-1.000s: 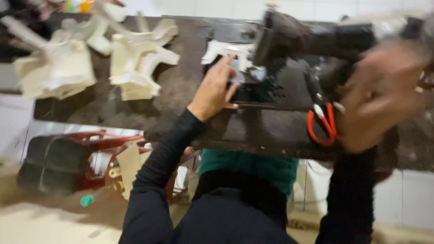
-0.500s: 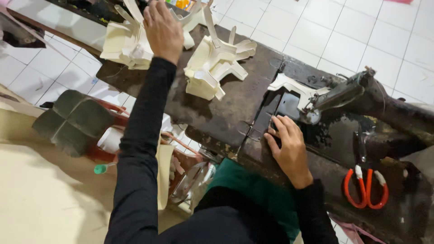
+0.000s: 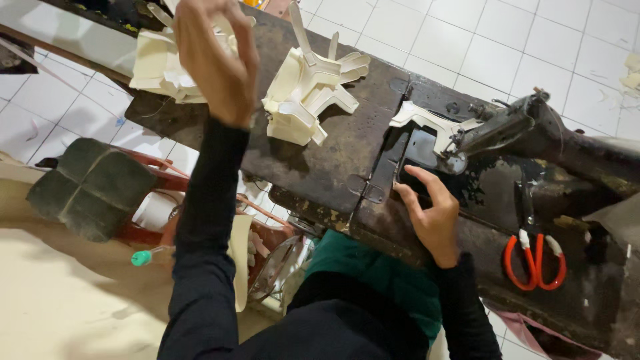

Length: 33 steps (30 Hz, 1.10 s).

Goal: The person sews white foam shoe upper components together using an industrial sewing machine, feeding curved pieces under the needle one after another. They trim threads and edges with red-handled scissors, stack the sewn pieces, then sit on the floor and continue trimming excess material from the assembled parts.

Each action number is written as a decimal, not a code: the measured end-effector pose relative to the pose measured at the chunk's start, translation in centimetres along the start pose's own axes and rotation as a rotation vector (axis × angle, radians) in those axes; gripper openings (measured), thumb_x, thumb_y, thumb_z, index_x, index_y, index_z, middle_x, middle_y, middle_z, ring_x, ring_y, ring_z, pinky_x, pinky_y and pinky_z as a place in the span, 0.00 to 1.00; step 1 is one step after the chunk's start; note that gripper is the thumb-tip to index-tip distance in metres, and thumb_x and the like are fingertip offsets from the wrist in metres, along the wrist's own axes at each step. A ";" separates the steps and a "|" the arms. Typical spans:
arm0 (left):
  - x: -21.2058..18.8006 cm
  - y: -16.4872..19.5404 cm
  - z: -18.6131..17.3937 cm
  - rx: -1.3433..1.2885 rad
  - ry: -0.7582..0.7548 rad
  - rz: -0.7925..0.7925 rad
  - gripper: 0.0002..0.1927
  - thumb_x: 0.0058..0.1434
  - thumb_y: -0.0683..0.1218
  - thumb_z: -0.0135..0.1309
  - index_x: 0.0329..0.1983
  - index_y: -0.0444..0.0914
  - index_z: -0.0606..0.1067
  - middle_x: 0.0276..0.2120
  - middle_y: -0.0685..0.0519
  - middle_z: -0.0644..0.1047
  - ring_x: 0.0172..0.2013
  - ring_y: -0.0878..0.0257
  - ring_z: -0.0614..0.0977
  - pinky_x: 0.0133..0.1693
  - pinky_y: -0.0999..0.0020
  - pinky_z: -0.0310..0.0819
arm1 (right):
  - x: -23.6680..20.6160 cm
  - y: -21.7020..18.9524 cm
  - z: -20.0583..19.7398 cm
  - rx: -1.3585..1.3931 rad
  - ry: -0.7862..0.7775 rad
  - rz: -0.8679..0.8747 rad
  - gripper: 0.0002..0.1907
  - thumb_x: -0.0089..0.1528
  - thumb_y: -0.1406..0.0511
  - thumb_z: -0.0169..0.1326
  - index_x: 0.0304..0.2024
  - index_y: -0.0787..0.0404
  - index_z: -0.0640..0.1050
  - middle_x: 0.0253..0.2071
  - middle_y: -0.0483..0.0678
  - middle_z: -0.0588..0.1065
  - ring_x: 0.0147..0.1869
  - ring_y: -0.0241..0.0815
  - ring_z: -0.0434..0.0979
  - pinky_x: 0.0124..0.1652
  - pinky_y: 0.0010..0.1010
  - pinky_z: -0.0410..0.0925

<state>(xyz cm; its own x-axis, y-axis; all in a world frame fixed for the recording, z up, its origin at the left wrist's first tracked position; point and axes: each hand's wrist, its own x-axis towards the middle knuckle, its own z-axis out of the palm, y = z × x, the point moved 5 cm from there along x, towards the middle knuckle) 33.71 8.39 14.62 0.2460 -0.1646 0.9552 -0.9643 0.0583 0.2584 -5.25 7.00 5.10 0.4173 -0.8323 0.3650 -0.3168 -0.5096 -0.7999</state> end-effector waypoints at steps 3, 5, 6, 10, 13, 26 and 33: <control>-4.0 10.9 -3.9 -0.237 -0.155 0.170 0.11 0.66 0.46 0.60 0.45 0.37 0.71 0.48 0.45 0.77 0.53 0.47 0.77 0.59 0.50 0.69 | -0.7 -0.1 0.3 0.530 -0.060 0.114 0.20 0.69 0.62 0.57 0.60 0.66 0.74 0.58 0.54 0.78 0.62 0.43 0.78 0.60 0.31 0.73; -7.7 18.9 -5.7 -0.403 -0.365 0.356 0.12 0.65 0.46 0.61 0.44 0.38 0.71 0.51 0.46 0.76 0.59 0.45 0.75 0.64 0.48 0.67 | -1.5 -0.5 0.5 0.808 -0.144 0.067 0.21 0.71 0.61 0.56 0.62 0.64 0.72 0.59 0.53 0.77 0.62 0.41 0.79 0.61 0.31 0.74; -9.3 22.1 -6.5 -0.482 -0.458 0.427 0.12 0.64 0.46 0.62 0.44 0.39 0.72 0.53 0.46 0.76 0.61 0.44 0.74 0.66 0.47 0.65 | -2.0 0.1 0.2 0.825 -0.068 0.152 0.18 0.71 0.62 0.56 0.60 0.65 0.74 0.55 0.51 0.78 0.58 0.39 0.79 0.57 0.29 0.73; -12.2 27.0 -7.4 -0.874 -0.706 0.170 0.20 0.58 0.49 0.66 0.47 0.36 0.73 0.57 0.39 0.73 0.63 0.41 0.73 0.66 0.51 0.67 | -4.5 2.2 -2.5 0.474 0.218 0.337 0.10 0.71 0.67 0.61 0.45 0.70 0.77 0.37 0.51 0.77 0.39 0.34 0.74 0.41 0.26 0.68; -13.0 27.4 -5.7 -0.903 -0.654 -0.285 0.22 0.56 0.47 0.69 0.49 0.33 0.75 0.52 0.40 0.76 0.55 0.50 0.79 0.57 0.61 0.75 | -6.1 1.2 -4.6 0.258 0.273 0.164 0.08 0.68 0.69 0.61 0.42 0.70 0.78 0.37 0.47 0.80 0.42 0.32 0.80 0.43 0.24 0.72; -19.3 29.8 0.3 -1.331 -0.845 -1.108 0.08 0.64 0.37 0.63 0.45 0.28 0.79 0.39 0.51 0.84 0.41 0.68 0.84 0.44 0.74 0.79 | -7.9 0.1 -10.6 0.632 0.227 0.433 0.18 0.55 0.69 0.65 0.49 0.61 0.80 0.39 0.36 0.78 0.40 0.24 0.75 0.42 0.18 0.69; -19.4 31.9 0.5 -1.445 -0.844 -1.137 0.14 0.64 0.38 0.61 0.52 0.31 0.75 0.46 0.49 0.82 0.47 0.64 0.85 0.51 0.68 0.83 | -8.2 1.6 -12.8 0.504 0.185 0.358 0.06 0.68 0.68 0.58 0.42 0.66 0.80 0.37 0.46 0.79 0.41 0.32 0.77 0.44 0.24 0.70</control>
<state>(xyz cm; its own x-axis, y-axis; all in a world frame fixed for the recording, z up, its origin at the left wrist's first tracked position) -1.91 12.96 4.22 0.0539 -0.9906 0.1255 0.4404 0.1364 0.8874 -20.11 10.23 6.92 0.1916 -0.9787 0.0743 0.0488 -0.0661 -0.9966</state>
